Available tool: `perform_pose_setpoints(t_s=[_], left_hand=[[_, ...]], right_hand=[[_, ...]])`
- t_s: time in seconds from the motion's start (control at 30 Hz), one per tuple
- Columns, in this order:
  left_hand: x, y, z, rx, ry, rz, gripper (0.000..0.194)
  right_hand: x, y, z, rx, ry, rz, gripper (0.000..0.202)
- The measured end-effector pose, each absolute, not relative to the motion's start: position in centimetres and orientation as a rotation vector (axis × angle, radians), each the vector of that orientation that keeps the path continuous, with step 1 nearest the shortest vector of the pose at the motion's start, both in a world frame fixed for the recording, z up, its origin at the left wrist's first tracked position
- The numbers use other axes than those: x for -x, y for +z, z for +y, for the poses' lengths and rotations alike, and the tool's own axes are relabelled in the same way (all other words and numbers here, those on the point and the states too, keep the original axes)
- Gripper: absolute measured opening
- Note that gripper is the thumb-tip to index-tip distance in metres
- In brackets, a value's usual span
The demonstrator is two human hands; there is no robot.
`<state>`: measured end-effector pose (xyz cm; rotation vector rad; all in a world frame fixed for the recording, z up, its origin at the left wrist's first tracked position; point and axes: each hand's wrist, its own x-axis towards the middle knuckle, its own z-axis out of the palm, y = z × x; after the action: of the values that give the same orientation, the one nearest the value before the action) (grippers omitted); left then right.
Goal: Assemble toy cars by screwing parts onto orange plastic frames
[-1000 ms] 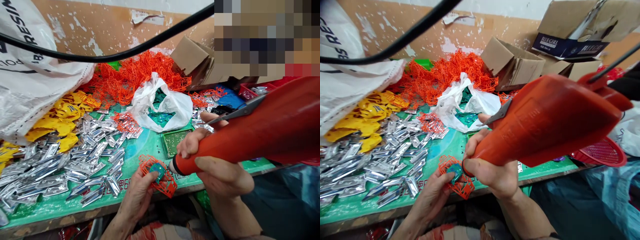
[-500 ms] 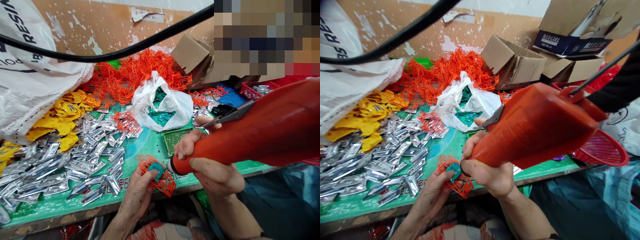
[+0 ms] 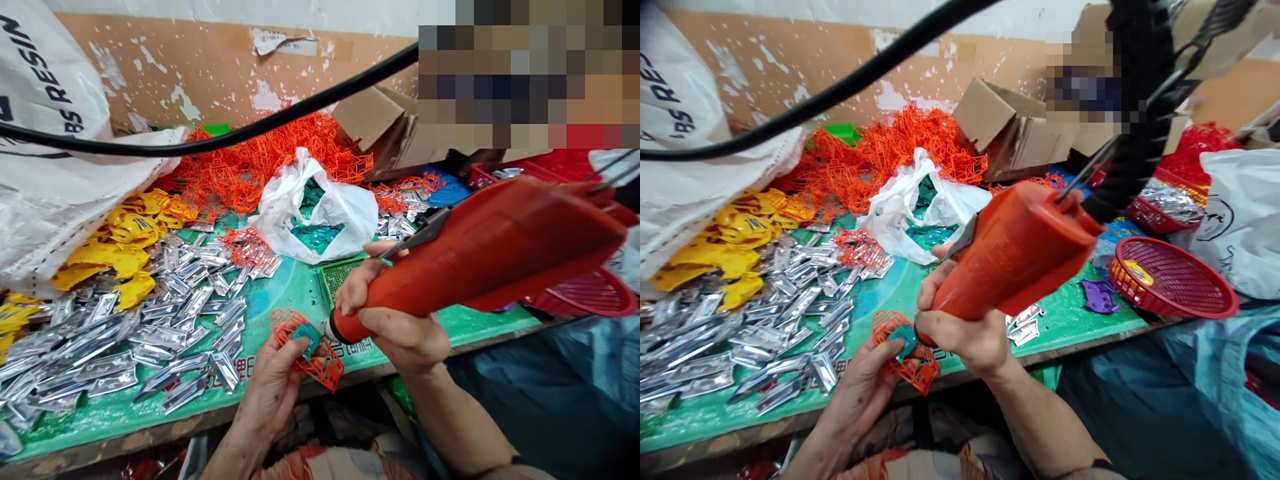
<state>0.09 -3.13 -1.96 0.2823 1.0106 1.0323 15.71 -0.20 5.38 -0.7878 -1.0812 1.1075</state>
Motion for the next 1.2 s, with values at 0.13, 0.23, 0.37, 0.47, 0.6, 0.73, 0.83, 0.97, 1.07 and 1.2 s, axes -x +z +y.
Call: perform_pose_setpoints(t_s=[0.13, 0.23, 0.37, 0.47, 0.6, 0.73, 0.83, 0.97, 1.07, 1.2], left_hand=[[-0.2, -1.5, -3.1, -0.306, 1.021, 1.015, 0.037], [-0.3, -1.4, -3.1, -0.293, 1.013, 1.065, 0.039], [-0.4, -1.6, -3.0, -0.276, 1.048, 1.084, 0.044], [-0.5, -1.8, -2.9, -0.25, 1.054, 1.126, 0.045], [-0.6, -1.6, -2.6, -0.247, 1.045, 1.15, 0.05], [-0.6, -1.3, -2.5, -0.229, 1.034, 1.167, 0.049], [-0.8, -0.9, -2.5, -0.236, 1.025, 1.175, 0.048], [-1.0, -0.7, -2.7, -0.242, 1.041, 1.186, 0.048], [-0.9, -0.7, -2.7, -0.241, 1.03, 1.179, 0.048], [-0.8, -0.8, -2.7, -0.234, 1.02, 1.176, 0.054]], right_hand=[[-16.1, 5.4, -0.2, 0.701, 1.133, -1.088, 0.047], [-17.1, 6.0, 0.6, 0.755, 1.002, -1.087, 0.03], [-19.6, 7.1, 3.0, 0.8, 0.707, -1.007, 0.008], [-21.4, 6.9, 4.8, 0.871, 0.543, -0.978, 0.009], [-22.3, 5.4, 6.1, 0.896, 0.541, -1.006, 0.01], [-22.0, 4.0, 6.3, 0.931, 0.577, -1.02, 0.012], [-21.8, 3.8, 6.2, 0.945, 0.603, -1.019, 0.012], [-21.7, 3.9, 5.9, 0.945, 0.642, -0.99, 0.01], [-21.6, 3.7, 5.6, 0.961, 0.656, -0.983, 0.014], [-21.5, 3.4, 5.6, 0.989, 0.659, -1.0, 0.013]])
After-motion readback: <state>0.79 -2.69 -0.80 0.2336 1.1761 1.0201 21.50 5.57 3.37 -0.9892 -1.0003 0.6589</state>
